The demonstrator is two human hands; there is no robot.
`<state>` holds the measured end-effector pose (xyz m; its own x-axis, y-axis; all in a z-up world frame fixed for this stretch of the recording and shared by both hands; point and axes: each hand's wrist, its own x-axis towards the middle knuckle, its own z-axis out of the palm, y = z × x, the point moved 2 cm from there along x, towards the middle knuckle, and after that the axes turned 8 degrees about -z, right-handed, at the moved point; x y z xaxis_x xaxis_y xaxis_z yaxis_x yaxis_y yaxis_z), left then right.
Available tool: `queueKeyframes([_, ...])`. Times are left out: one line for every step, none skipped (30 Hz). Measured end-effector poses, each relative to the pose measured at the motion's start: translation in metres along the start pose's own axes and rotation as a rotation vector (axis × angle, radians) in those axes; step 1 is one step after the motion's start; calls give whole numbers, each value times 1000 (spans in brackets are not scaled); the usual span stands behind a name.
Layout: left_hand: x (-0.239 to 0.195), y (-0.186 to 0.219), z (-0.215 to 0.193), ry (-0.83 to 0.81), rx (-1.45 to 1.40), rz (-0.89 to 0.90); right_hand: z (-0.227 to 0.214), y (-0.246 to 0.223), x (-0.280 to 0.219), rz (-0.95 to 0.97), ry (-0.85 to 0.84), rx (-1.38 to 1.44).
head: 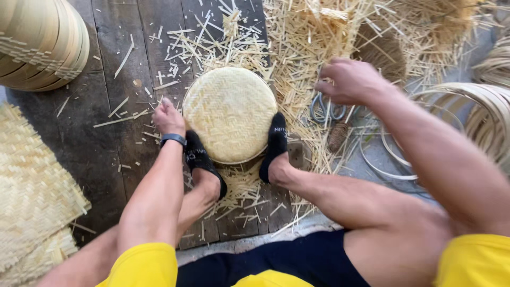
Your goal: The person places a pre-woven bamboo mat onto a circular wooden frame, presses it into place, and uses shears to trim the excess matting around the edge. The person repeats this process for multiple trays, stacking the finished ones.
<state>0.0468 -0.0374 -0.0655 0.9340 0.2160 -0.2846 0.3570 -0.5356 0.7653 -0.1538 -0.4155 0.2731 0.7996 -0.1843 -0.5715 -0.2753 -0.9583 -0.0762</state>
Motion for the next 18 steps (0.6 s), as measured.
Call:
queueKeyframes([-3,0,-13,-5,17,-37,-4,10,-31,77,-95,-72])
queueKeyframes([-10,-4,-31,-38,-36,-42,-5,18,-61,70,-85,-80])
queueKeyframes([-15,-5,-47,-70,-90,-48,-4,20,-85,62,-74,-88])
queueKeyframes([-20,-2,-60,-100,-149,-51,1,17,-98,84,-83,-21])
queueKeyframes([-27,1,-75,-106,-98,-52,6,14,-109,105,-92,47])
queueKeyframes([-31,6,-89,-110,-47,-53,11,10,-114,124,-102,116])
queueKeyframes([-36,11,-99,-114,4,-55,18,4,-113,97,-105,187])
queueKeyframes([-41,17,-103,-138,-14,-71,29,-2,-110,74,-105,261])
queueKeyframes([-45,23,-104,-161,-33,-88,40,-6,-101,48,-106,356])
queueKeyframes([-50,26,-103,-188,-48,-110,54,-10,-88,25,-113,452])
queueKeyframes([-53,27,-98,-226,-76,-180,69,-14,-73,-10,-66,538])
queueKeyframes([-55,26,-87,-266,-106,-247,87,-18,-53,-44,-13,622])
queueKeyframes([-54,23,-76,-306,-137,-313,107,-18,-30,-16,30,720])
queueKeyframes([-54,17,-67,-291,-74,-303,131,-19,-6,14,65,824])
queueKeyframes([-56,10,-55,-275,-11,-293,154,-19,19,33,120,874])
queueKeyframes([-51,8,-43,-262,45,-272,172,-18,46,53,187,921])
queueKeyframes([-47,3,-30,-287,-159,-349,189,-18,73,92,272,1020])
queueKeyframes([-47,-2,-17,-318,-354,-427,207,-19,93,143,358,1124])
